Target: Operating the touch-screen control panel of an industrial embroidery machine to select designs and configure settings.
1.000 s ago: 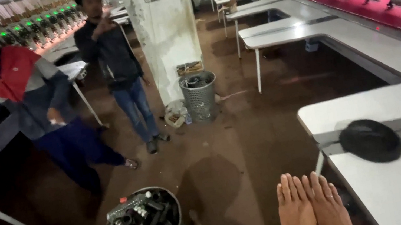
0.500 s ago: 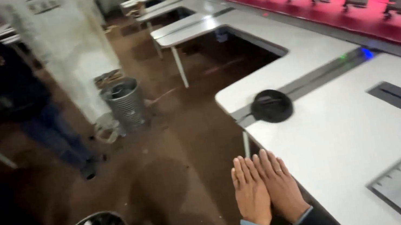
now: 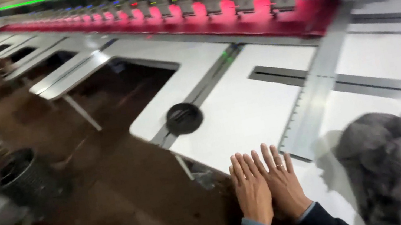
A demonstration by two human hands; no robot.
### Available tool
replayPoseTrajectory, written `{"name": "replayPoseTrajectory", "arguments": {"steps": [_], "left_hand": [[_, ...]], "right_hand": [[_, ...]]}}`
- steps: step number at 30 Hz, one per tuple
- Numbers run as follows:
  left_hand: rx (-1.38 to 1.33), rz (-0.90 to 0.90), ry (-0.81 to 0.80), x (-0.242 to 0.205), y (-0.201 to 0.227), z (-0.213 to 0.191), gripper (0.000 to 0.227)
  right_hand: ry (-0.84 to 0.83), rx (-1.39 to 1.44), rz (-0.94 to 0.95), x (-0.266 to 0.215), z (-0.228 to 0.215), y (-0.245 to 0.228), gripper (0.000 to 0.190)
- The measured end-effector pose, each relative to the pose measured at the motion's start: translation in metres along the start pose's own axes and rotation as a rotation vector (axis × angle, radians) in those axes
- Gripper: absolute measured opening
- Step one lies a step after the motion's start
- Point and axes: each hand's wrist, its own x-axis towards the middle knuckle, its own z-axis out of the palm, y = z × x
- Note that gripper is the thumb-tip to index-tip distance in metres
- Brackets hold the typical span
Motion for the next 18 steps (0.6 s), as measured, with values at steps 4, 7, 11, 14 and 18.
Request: {"name": "replayPoseTrajectory", "arguments": {"steps": [4,7,11,14,18], "left_hand": [[-0.130,0.141,0.059,-0.002,0.041,-0.015,0.069],[-0.215,0.288,0.036,-0.004,0.077,-0.032,0.066],[-0.328,0.461,0.047,-0.017,0.127,-0.057,0.070],[-0.367,0.575,0.075,-0.027,0.169,-0.076,0.073],[-0.488,0.684,0.150,-0.042,0.230,-0.090,0.080]], "right_hand": [[-0.144,-0.016,0.166,-0.032,-0.027,0.035,0.093],[-0.165,-0.039,0.288,-0.061,-0.052,0.061,0.085],[-0.169,-0.164,0.438,-0.107,-0.084,0.091,0.092],[-0.184,-0.234,0.538,-0.139,-0.107,0.117,0.093],[-0.206,-0.416,0.638,-0.183,-0.129,0.153,0.107]]}}
